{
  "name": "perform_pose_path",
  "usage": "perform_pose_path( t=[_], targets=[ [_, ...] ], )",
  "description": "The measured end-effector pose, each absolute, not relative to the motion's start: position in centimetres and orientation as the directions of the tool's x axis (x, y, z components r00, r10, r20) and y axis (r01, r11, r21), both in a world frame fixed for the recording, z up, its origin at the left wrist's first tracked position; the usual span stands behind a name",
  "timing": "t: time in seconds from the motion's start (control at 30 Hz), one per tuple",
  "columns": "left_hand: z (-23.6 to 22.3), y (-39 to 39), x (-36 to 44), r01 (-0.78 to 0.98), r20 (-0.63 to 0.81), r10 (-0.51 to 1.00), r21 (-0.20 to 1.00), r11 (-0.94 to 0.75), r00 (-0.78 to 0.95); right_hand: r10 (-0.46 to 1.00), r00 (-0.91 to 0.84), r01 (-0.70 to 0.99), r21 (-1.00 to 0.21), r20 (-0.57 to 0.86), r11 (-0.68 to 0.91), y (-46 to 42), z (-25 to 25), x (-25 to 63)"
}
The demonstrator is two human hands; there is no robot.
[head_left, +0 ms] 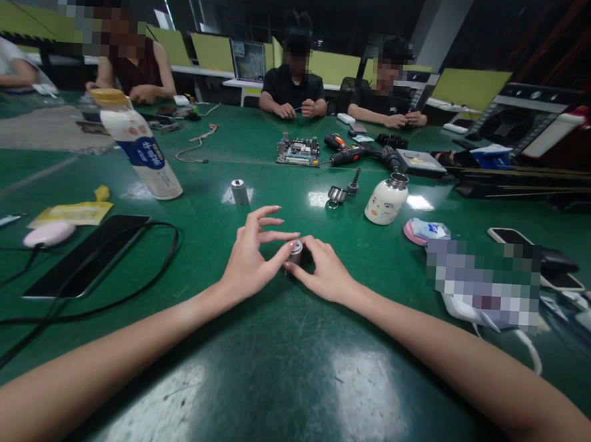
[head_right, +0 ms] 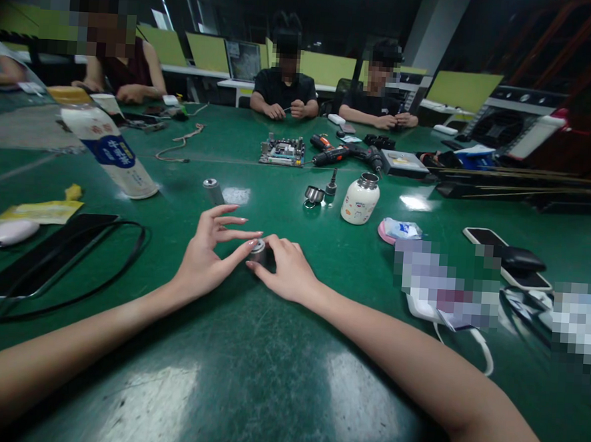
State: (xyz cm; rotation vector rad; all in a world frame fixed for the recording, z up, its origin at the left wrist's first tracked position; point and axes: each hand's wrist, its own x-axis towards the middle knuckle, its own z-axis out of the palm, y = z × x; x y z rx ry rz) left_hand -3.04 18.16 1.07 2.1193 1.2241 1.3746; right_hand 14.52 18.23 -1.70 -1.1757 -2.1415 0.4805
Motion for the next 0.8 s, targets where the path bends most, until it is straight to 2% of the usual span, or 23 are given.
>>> perform_pose_path(
  t=[0.1, 0.3, 0.43, 0.5, 0.67, 0.8],
  targets=[
    [1.2, 18.1, -2.8, 0.479, 0.565, 0.814, 0.682, -0.553, 0.137, 0.847, -0.394, 0.614, -0.583, 0.357, 0.532, 18.2, -1.7, 14.5],
    [0.4, 19.2, -3.7, 0.543, 0.591, 0.805, 0.694, -0.472, -0.055, 0.852, -0.393, 0.604, -0.602, 0.345, 0.523, 18.1, -1.5, 14.6],
    [-1.0, 20.0, -4.8, 0.61, 0.429, 0.903, 0.708, -0.355, 0.027, 0.849, -0.395, 0.596, -0.606, 0.35, 0.527, 18.1, -1.5, 14.6],
    [-1.5, 20.1, -5.0, 0.637, 0.394, 0.918, 0.695, -0.333, 0.051, 0.849, -0.395, 0.594, -0.608, 0.35, 0.527, 18.1, -1.6, 14.6],
    [-1.8, 20.1, -5.1, 0.66, 0.448, 0.892, 0.654, -0.37, 0.057, 0.846, -0.4, 0.587, -0.611, 0.352, 0.532, 18.1, -1.6, 14.6],
    [-0.7, 20.0, -4.8, 0.6, 0.495, 0.869, 0.687, -0.409, 0.026, 0.847, -0.399, 0.592, -0.606, 0.352, 0.531, 18.2, -1.6, 14.6]
  ],
)
